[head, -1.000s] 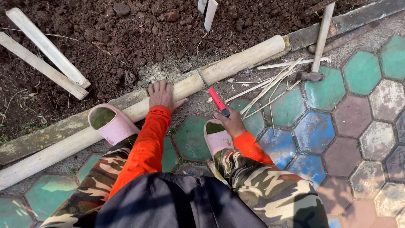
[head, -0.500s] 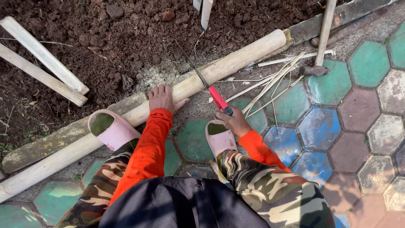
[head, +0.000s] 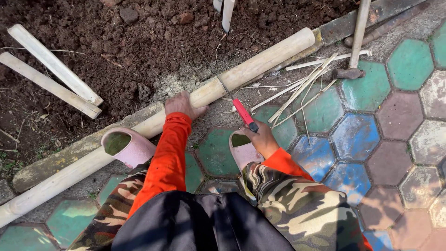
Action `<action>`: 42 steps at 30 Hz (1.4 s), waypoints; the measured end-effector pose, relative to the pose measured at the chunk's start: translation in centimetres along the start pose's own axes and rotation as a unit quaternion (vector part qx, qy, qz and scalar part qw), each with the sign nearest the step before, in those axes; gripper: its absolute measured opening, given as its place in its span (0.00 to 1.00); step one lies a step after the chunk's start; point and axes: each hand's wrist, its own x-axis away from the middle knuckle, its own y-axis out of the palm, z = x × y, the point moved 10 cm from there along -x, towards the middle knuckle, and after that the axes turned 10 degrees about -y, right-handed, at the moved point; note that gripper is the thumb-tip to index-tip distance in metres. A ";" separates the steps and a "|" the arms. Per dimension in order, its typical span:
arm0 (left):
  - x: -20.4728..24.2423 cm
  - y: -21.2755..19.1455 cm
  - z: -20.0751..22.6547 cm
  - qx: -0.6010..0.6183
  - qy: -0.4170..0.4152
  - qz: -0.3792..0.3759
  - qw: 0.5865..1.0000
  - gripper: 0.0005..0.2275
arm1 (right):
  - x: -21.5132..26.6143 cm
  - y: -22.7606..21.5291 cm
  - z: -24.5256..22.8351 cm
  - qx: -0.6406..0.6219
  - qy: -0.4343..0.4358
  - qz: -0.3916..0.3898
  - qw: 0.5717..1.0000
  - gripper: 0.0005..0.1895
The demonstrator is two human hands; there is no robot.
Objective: Sawing a bamboo pole and hammering it to create a garden bed edge.
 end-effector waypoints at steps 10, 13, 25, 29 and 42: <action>3.1 -3.3 1.2 0.041 0.106 0.292 0.950 0.35 | 0.3 -1.5 -2.5 -0.040 -0.025 -0.042 0.998 0.16; 2.7 -2.4 1.4 0.037 0.131 0.262 0.955 0.35 | 0.3 -0.8 -0.9 0.019 -0.022 -0.033 0.999 0.16; 0.1 1.0 1.1 0.091 0.189 0.275 0.938 0.37 | -0.7 -0.2 3.2 -0.231 0.099 -0.019 0.968 0.17; -0.9 0.7 0.4 0.092 0.180 0.246 0.948 0.37 | 2.2 -1.0 0.0 -0.002 0.001 -0.007 1.000 0.17; -1.1 2.5 0.3 0.081 0.195 0.242 0.947 0.39 | 3.7 -1.8 0.7 0.000 0.033 -0.002 0.999 0.16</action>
